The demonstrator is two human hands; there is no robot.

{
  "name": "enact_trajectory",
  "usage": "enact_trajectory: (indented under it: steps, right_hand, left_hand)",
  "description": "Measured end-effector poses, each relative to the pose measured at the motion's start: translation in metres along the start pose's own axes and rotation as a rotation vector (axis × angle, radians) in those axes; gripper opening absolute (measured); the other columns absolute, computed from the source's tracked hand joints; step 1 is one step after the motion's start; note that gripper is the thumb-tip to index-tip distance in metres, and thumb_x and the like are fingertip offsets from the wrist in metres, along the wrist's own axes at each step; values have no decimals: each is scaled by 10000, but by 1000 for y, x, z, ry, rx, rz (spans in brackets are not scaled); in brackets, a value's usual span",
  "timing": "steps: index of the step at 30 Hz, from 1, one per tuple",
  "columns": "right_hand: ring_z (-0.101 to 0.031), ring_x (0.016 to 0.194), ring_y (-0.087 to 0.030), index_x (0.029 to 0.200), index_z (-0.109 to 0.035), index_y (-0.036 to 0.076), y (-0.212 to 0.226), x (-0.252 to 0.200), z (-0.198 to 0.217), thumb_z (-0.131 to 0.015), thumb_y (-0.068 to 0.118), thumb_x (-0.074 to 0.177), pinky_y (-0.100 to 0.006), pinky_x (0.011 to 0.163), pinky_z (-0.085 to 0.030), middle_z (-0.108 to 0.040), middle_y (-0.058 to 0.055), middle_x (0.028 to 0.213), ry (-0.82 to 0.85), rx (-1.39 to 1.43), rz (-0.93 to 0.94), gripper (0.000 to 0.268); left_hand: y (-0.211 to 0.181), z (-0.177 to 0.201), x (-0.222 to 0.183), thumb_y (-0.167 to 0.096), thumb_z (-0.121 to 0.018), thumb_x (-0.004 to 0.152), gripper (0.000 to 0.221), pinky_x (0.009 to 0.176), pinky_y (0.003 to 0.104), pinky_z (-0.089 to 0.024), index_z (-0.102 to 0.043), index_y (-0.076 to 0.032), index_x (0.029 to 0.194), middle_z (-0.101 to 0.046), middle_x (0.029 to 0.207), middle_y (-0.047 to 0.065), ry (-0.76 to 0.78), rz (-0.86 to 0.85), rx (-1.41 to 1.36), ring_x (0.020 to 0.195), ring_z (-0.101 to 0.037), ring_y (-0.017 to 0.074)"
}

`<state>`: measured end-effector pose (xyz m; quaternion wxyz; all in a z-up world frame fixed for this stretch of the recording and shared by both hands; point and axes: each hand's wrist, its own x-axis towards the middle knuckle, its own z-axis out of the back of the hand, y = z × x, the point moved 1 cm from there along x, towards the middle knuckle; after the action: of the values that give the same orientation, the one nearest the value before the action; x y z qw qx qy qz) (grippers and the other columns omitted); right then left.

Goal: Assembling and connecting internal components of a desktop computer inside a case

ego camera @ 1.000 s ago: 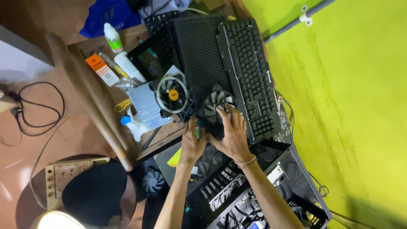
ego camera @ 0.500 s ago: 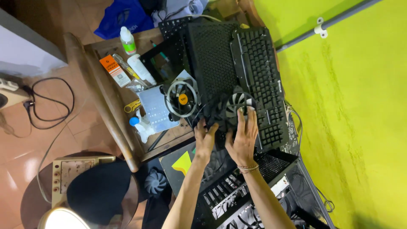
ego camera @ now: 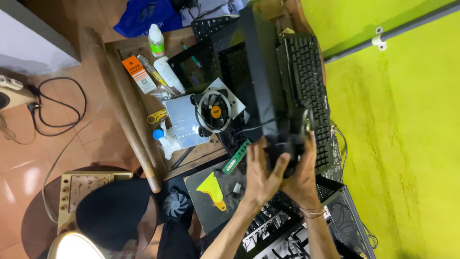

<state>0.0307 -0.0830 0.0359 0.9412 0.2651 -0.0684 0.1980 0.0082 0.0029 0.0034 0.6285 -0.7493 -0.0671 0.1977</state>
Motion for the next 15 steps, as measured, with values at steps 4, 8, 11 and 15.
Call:
enact_trajectory:
  steps: [4, 8, 11, 15]
  right_hand:
    - [-397, 1063, -472, 1268, -229, -87, -21, -8, -1, -502, 129, 765, -513, 879, -348, -372, -335, 1144, -63, -33, -49, 612]
    - [-501, 885, -504, 1251, -270, -50, -89, -41, 1, -562, 73, 742, -553, 713, -429, -456, -326, 997, -170, -76, -131, 599]
    - [-513, 871, -488, 1211, -354, -78, -96, -51, 8, -532, 157, 757, -519, 676, -439, -476, -353, 977, -238, 54, -207, 541]
    - [-521, 924, -383, 1229, -323, 20, -97, -53, 14, -554, 61, 642, -458, 765, -434, -488, -239, 1017, -223, 177, -347, 632]
  left_hand:
    - [-15, -11, -3, -270, -633, 728, 550, 702, 391, -456, -430, 24, 1146, -424, 956, 185, 49, -133, -6, 865, -505, 373]
    - [-14, -29, -6, -298, -626, 665, 613, 608, 483, -423, -461, 20, 1162, -476, 954, 174, 120, -286, 129, 808, -518, 402]
    - [-5, -37, -12, -398, -542, 683, 571, 654, 399, -409, -513, -88, 1162, -489, 1010, 77, 206, -183, 222, 833, -537, 320]
    - [7, -26, -10, -288, -583, 683, 462, 617, 418, -453, -552, -114, 1111, -527, 958, 79, 161, -250, 189, 793, -572, 328]
